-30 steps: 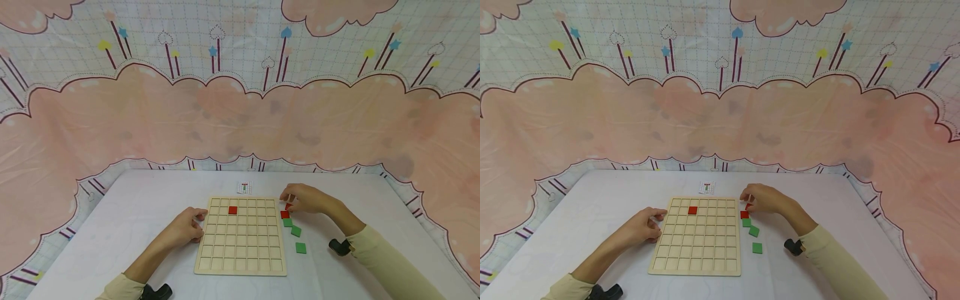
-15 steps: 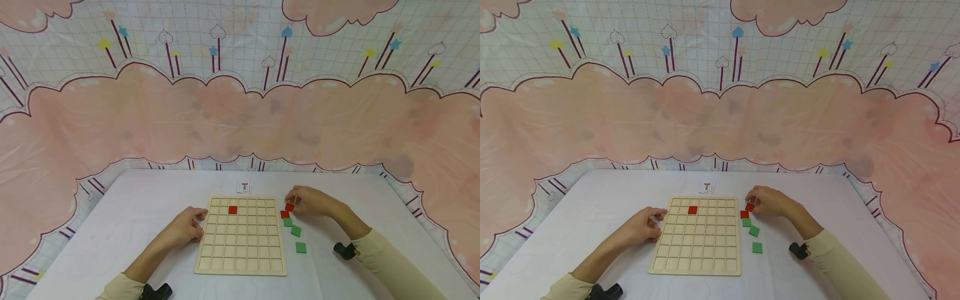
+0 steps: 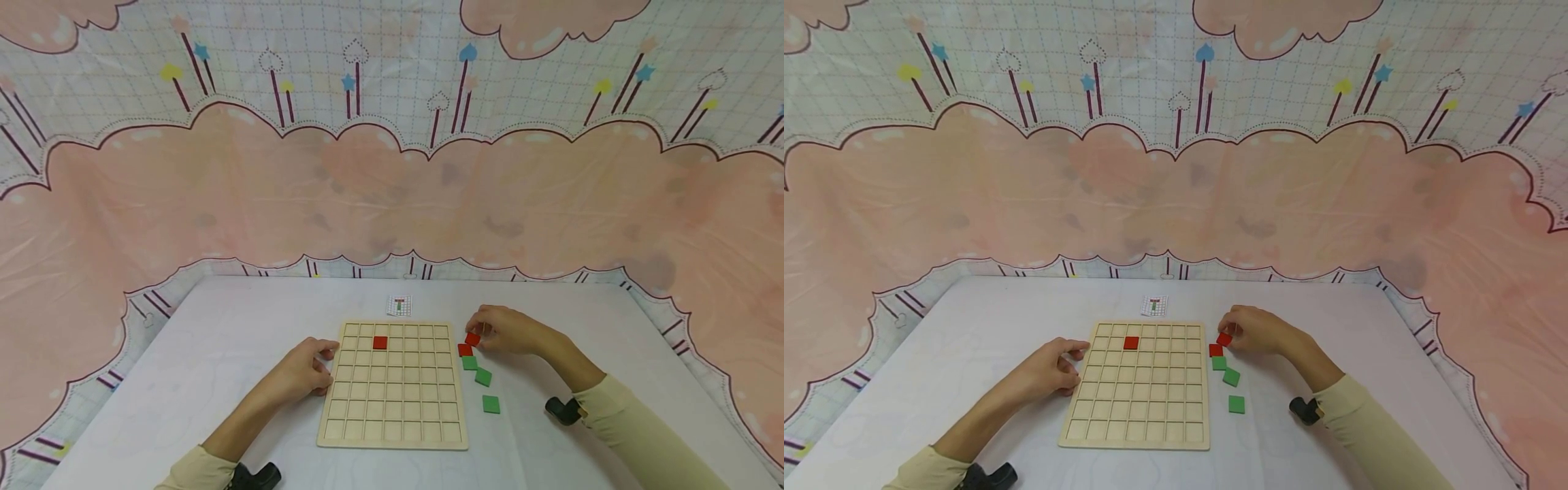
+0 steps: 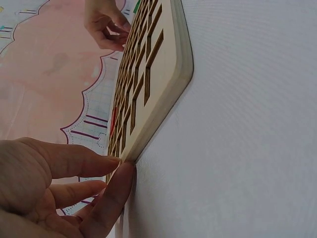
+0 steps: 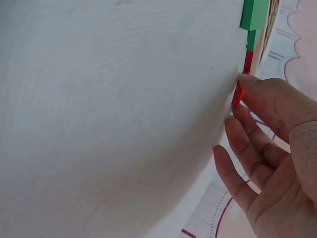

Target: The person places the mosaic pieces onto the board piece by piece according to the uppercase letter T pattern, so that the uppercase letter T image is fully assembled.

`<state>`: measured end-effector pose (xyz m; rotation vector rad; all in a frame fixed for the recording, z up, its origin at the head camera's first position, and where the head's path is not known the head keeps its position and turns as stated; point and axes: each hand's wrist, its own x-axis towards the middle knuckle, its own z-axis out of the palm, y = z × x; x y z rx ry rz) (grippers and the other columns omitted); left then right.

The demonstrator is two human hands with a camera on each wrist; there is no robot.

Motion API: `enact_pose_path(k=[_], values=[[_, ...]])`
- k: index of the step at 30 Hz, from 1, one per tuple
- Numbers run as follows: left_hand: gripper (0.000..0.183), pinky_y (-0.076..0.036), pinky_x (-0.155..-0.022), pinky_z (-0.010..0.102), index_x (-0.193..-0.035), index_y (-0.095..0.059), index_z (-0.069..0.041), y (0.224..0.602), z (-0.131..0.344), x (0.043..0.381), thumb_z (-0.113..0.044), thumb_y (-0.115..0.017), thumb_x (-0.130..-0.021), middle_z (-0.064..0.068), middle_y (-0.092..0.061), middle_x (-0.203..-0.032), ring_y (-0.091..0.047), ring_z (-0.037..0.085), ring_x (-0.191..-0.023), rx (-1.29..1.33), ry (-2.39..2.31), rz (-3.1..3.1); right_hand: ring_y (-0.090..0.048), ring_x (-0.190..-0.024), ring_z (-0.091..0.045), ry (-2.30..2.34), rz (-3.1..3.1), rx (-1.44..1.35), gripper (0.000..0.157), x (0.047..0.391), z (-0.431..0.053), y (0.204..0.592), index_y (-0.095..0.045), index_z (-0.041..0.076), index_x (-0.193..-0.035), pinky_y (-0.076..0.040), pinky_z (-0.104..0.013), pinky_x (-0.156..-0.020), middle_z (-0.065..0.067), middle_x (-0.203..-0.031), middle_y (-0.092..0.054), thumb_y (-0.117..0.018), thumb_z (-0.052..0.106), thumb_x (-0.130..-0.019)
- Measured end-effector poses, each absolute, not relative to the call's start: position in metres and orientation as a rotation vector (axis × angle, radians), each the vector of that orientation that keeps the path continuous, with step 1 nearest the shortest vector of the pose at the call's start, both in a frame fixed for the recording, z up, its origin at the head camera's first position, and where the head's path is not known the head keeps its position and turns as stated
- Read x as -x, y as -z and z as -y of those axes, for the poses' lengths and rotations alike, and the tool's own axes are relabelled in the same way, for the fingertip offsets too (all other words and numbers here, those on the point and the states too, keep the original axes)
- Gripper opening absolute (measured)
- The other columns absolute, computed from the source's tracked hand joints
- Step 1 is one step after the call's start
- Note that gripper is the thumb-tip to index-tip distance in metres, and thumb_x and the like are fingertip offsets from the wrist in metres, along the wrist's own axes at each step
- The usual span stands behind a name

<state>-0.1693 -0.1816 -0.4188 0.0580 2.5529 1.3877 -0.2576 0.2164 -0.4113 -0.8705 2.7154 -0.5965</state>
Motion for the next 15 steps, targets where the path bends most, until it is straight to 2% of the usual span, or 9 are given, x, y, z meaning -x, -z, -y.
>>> enact_pose_path(k=[15], values=[[0.066, -0.054, -0.057, 0.030, -0.139, -0.053, 0.009, 0.4192, 0.1824, 0.1687, 0.018, -0.067, -0.075, 0.014, -0.052, -0.112, -0.053, 0.020, -0.075, -0.065, -1.406, -2.543, -0.057, -0.089, -0.014, 0.577, -2.727, 0.888, 0.017, 0.2588, -0.2134, 0.4093, -0.073, 0.013, -0.103, -0.054, -0.028, -0.081, 0.005, -0.096, -0.062, -0.077, 0.009, -0.087]])
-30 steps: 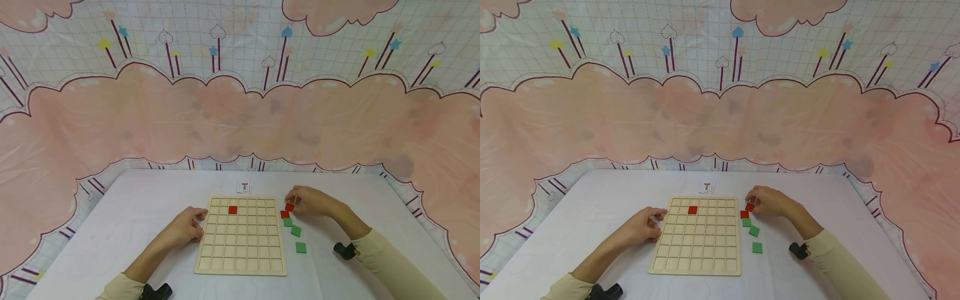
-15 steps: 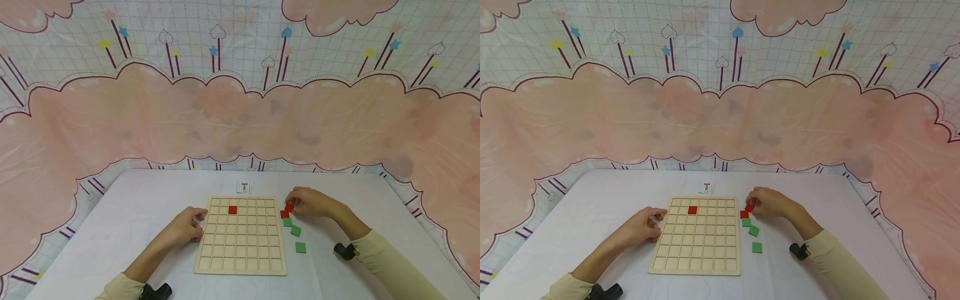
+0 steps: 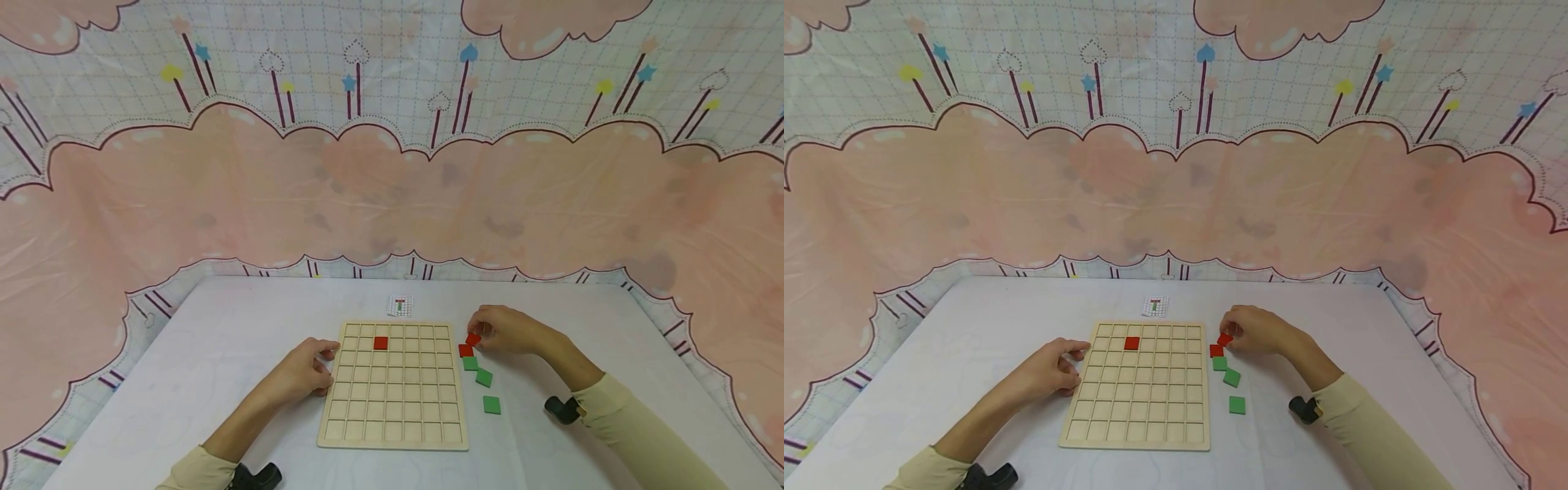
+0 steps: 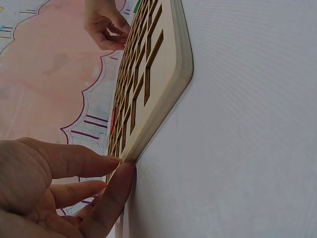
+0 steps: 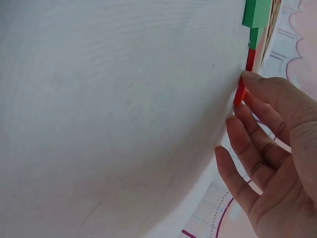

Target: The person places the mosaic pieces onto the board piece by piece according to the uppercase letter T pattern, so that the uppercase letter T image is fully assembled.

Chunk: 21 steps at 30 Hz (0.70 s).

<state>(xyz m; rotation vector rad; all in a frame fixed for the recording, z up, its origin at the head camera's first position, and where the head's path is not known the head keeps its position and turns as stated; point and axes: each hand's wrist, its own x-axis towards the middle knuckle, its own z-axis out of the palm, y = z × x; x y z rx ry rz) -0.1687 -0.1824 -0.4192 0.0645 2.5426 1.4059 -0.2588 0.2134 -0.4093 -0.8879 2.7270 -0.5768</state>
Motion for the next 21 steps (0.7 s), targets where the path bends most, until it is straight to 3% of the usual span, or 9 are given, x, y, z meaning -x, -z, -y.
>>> enact_pose_path(k=[21], values=[[0.065, -0.053, -0.058, 0.029, -0.138, -0.055, 0.008, 0.4203, 0.1810, 0.1694, 0.017, -0.067, -0.076, 0.012, -0.053, -0.111, -0.054, 0.020, -0.075, -0.022, -1.372, -2.564, -0.053, -0.081, -0.009, 0.373, -2.827, 0.888, 0.017, 0.2593, -0.2114, 0.4082, -0.072, 0.020, -0.099, -0.048, -0.025, -0.071, 0.010, -0.090, -0.061, -0.081, 0.024, -0.085]])
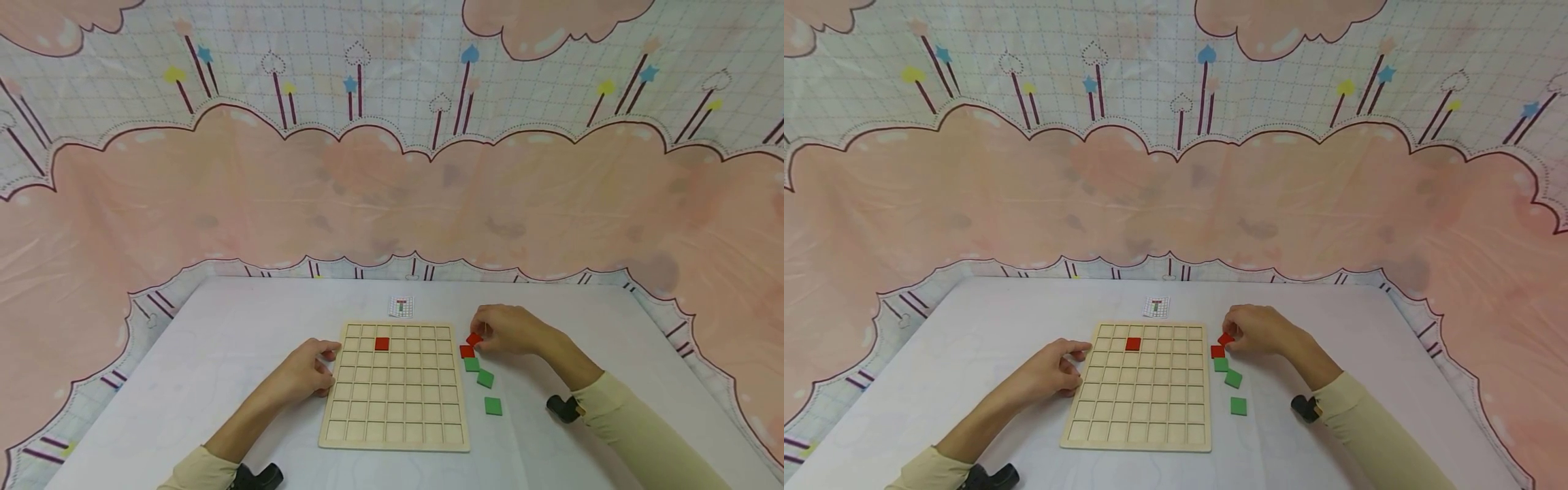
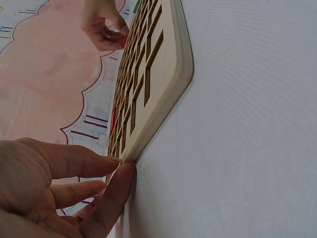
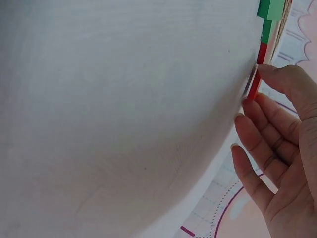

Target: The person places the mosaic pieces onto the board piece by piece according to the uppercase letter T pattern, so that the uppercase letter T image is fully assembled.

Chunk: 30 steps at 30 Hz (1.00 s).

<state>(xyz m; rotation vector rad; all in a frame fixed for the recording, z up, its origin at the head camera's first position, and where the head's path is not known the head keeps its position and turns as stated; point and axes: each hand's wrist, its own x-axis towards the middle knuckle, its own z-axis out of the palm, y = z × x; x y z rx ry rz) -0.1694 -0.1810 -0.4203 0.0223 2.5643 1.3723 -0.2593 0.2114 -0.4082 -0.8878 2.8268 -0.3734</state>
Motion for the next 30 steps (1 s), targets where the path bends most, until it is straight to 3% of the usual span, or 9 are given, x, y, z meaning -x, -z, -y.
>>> enact_pose_path(k=[30], values=[[0.066, -0.054, -0.057, 0.030, -0.138, -0.054, 0.008, 0.420, 0.182, 0.169, 0.018, -0.066, -0.074, 0.013, -0.052, -0.112, -0.053, 0.020, -0.077, -0.049, -1.385, -2.556, -0.058, -0.082, -0.010, 0.473, -2.796, 0.933, 0.019, 0.266, -0.192, 0.396, -0.073, 0.023, -0.103, -0.051, -0.023, -0.065, 0.013, -0.094, -0.066, -0.079, 0.030, -0.086]])
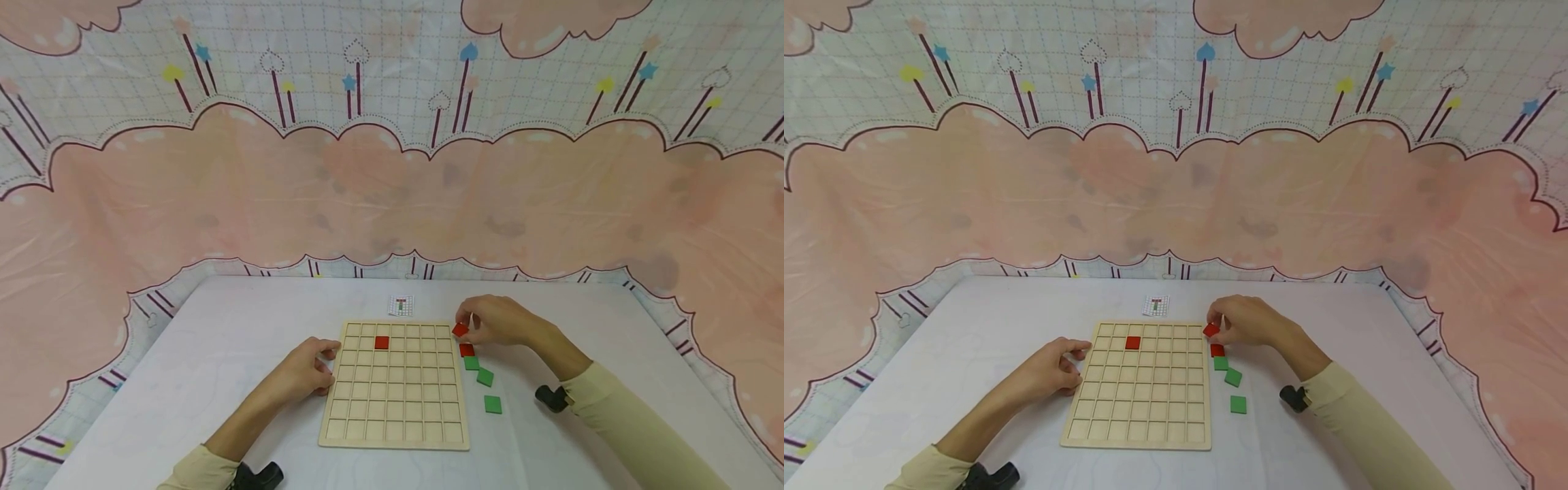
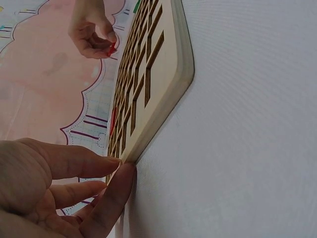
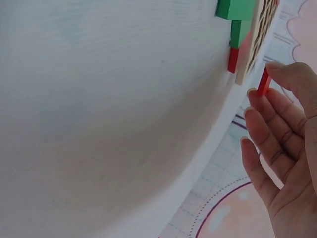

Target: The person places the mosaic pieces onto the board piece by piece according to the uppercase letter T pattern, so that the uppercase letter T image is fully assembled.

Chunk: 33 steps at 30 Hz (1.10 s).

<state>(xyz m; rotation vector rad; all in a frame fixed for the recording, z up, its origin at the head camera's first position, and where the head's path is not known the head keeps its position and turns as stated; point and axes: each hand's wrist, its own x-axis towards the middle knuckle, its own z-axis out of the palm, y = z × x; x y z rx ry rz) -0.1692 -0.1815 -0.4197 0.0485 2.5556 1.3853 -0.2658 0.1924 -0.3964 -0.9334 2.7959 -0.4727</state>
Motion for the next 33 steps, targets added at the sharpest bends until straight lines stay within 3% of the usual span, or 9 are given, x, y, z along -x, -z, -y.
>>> enact_pose_path(k=[33], values=[[0.065, -0.053, -0.057, 0.029, -0.139, -0.054, 0.008, 0.419, 0.180, 0.169, 0.019, -0.066, -0.076, 0.012, -0.052, -0.112, -0.054, 0.020, -0.074, -0.012, -1.373, -2.561, -0.060, -0.088, -0.011, 0.456, -2.741, 1.004, 0.023, 0.267, -0.149, 0.382, -0.073, 0.025, -0.109, -0.051, -0.027, -0.072, 0.012, -0.104, -0.067, -0.079, 0.031, -0.088]])
